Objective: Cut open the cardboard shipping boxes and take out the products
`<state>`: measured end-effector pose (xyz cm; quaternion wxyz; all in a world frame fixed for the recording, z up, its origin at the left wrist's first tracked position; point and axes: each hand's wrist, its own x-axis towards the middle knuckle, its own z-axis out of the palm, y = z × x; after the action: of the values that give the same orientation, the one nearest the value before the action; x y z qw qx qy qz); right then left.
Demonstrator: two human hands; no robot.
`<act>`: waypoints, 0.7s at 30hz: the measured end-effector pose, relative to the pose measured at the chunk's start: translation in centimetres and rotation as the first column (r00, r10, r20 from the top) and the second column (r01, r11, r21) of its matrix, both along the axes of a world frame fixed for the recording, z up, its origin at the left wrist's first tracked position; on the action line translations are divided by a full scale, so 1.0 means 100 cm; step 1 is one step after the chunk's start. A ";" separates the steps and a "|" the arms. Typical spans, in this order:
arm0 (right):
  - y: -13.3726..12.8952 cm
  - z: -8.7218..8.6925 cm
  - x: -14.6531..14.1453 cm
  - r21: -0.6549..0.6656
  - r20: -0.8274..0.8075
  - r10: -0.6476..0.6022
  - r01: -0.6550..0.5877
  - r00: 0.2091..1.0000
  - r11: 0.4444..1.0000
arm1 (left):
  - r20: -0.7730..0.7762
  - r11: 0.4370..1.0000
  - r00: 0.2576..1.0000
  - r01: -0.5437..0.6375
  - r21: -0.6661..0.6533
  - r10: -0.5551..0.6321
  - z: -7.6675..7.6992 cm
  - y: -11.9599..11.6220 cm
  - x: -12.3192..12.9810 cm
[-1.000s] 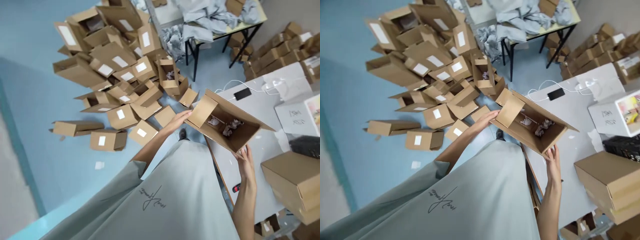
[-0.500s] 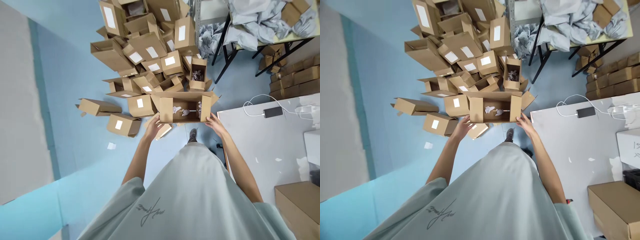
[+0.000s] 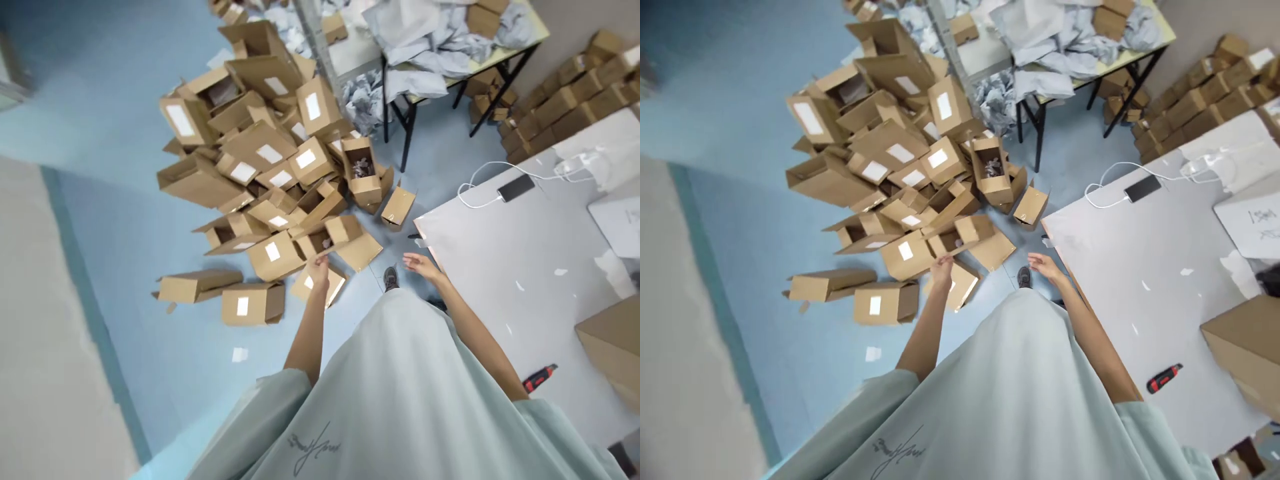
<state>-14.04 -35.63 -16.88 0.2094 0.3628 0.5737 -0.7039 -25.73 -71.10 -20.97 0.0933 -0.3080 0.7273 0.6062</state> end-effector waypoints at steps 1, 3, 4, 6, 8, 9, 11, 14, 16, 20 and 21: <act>0.015 0.005 0.021 0.009 -0.009 -0.063 0.063 0.998 0.998 | 0.035 0.996 0.996 0.085 0.019 -0.085 0.000 0.024 0.004; 0.042 0.016 0.066 0.023 -0.040 -0.210 0.211 0.977 0.977 | 0.072 0.962 0.960 0.265 0.062 -0.269 0.002 0.076 0.013; 0.053 0.022 0.089 0.027 -0.062 -0.291 0.293 0.955 0.956 | 0.070 0.929 0.928 0.359 0.085 -0.365 0.006 0.104 0.018; 0.072 0.034 0.134 0.030 -0.118 -0.456 0.462 0.882 0.886 | 0.028 0.831 0.836 0.540 0.133 -0.548 0.018 0.162 0.032; 0.088 0.045 0.179 0.030 -0.179 -0.607 0.621 0.774 0.783 | -0.046 0.694 0.709 0.699 0.174 -0.703 0.034 0.220 0.048; 0.096 0.051 0.201 0.027 -0.209 -0.672 0.691 0.711 0.722 | -0.088 0.616 0.638 0.765 0.189 -0.765 0.044 0.249 0.057; 0.112 0.060 0.247 0.015 -0.262 -0.773 0.803 0.578 0.595 | -0.164 0.462 0.495 0.863 0.203 -0.853 0.064 0.309 0.080; 0.132 0.073 0.320 -0.010 -0.327 -0.863 0.911 0.386 0.411 | -0.234 0.244 0.289 0.949 0.202 -0.928 0.094 0.391 0.130; 0.140 0.079 0.370 -0.016 -0.359 -0.893 0.955 0.272 0.298 | -0.255 0.107 0.156 0.975 0.197 -0.954 0.111 0.435 0.172; 0.158 0.087 0.463 0.050 -0.400 -0.911 0.995 0.100 0.088 | -0.281 -0.137 -0.081 0.973 0.186 -0.956 0.132 0.500 0.269; 0.167 0.089 0.485 0.083 -0.411 -0.909 0.996 0.069 0.038 | -0.291 -0.191 -0.132 0.964 0.184 -0.948 0.136 0.515 0.293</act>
<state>34.47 -18.92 -8.01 -0.4585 0.5921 0.3131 -0.5841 3.59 -19.62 -7.37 0.5509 0.3818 0.5913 0.4484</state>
